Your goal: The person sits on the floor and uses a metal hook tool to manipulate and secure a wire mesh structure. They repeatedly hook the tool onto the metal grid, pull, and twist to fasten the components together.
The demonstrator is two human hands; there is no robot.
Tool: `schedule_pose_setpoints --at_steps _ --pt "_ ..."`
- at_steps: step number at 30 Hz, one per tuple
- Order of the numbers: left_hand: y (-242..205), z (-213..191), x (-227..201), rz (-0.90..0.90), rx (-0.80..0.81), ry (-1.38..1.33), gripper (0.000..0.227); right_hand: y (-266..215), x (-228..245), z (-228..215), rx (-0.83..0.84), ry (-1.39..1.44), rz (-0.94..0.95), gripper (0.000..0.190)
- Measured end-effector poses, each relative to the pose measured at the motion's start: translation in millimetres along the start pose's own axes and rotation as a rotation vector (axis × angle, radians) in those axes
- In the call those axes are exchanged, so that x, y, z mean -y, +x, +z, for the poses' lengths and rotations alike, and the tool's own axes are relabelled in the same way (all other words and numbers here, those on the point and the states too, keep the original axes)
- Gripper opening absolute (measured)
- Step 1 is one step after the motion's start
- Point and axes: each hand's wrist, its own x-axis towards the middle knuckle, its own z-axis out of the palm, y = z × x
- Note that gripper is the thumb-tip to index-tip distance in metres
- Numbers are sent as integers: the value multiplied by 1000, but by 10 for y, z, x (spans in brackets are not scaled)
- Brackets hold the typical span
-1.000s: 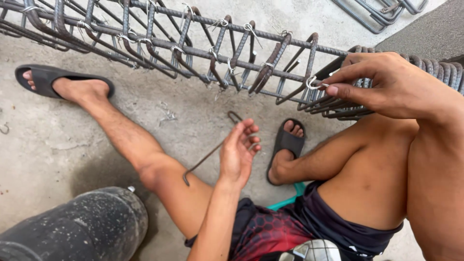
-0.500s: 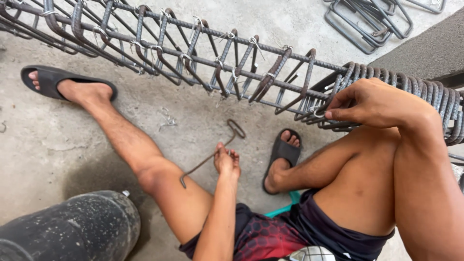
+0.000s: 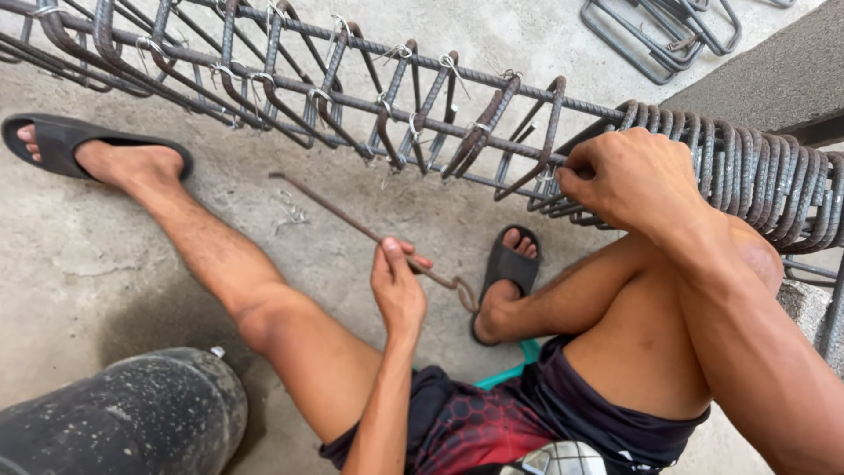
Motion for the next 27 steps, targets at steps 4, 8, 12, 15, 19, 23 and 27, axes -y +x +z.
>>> schedule_pose_setpoints --at_steps 4,8,12,15,19,23,27 --pt "-264 56 -177 -103 41 -262 52 -25 60 3 -85 22 -65 27" --pt "-552 29 389 -503 115 -84 39 8 106 -33 -119 27 -64 26" --pt "-654 12 686 -641 157 -171 61 28 -13 94 -175 -73 -107 34" --pt "-657 -118 198 -645 246 -411 68 -34 -20 68 -234 -60 -151 34" --pt "-615 -224 -72 -634 268 -293 70 -9 -56 34 -253 -79 -210 28" --pt "-747 -342 -188 -457 273 63 54 -59 -128 105 -282 -107 -218 25" --pt "-809 -465 -490 -339 364 316 35 -27 -107 137 -343 -75 -214 24"
